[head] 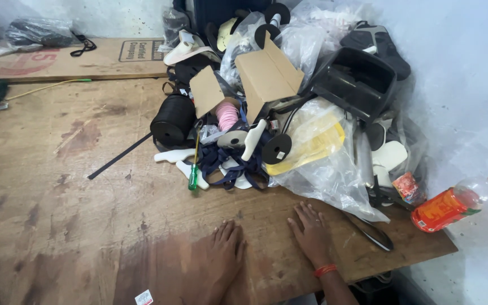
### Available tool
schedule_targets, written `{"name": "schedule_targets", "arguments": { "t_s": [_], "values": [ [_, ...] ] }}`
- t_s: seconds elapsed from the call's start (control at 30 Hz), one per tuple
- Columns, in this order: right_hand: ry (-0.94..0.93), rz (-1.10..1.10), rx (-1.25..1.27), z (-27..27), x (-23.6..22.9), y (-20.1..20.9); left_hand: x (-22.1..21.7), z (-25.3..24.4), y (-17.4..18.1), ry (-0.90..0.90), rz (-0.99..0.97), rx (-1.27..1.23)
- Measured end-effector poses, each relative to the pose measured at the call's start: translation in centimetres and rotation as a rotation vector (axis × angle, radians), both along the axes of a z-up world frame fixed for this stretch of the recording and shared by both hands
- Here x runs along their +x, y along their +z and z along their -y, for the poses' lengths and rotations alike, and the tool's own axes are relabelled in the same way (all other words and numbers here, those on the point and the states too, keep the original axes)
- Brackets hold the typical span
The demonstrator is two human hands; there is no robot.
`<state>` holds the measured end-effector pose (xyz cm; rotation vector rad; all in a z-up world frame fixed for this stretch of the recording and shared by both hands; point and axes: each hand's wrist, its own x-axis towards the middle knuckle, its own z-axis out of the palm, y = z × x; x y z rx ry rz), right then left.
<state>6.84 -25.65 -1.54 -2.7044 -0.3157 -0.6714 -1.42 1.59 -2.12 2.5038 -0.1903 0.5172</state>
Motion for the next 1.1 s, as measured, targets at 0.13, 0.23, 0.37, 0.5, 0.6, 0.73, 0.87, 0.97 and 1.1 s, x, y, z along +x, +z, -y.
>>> {"name": "schedule_targets", "arguments": {
  "t_s": [0.13,0.23,0.37,0.5,0.6,0.73,0.87,0.97,1.1],
  "values": [
    [-0.001,0.006,-0.001,-0.1,0.1,0.2,0.3,0.0,-0.6,0.008,0.028,-0.026],
    [0.001,0.007,0.027,-0.2,-0.1,0.4,0.3,0.0,-0.3,0.006,0.004,-0.020],
    [0.009,0.017,0.019,-0.1,-0.1,0.3,0.0,-0.1,0.3,0.004,-0.015,-0.010],
    [0.005,0.023,0.006,-0.1,0.1,0.1,0.2,-0.2,-0.2,-0.006,-0.004,-0.004],
    [0.007,0.017,0.007,-0.1,0.1,0.1,0.3,-0.1,-0.6,0.001,0.008,-0.009],
    [0.002,-0.004,0.020,0.0,0.1,0.0,0.4,0.1,-1.1,0.018,0.046,-0.017],
    [0.025,0.004,0.035,0.4,0.3,-0.8,0.1,0.2,-0.5,0.026,0.008,-0.014],
    [0.030,-0.001,0.041,0.4,0.6,-1.0,0.2,0.1,-0.6,0.027,0.045,-0.019],
    [0.041,0.004,0.045,0.4,0.6,-0.8,0.1,0.1,-0.4,0.014,0.056,-0.022]
  ]
}}
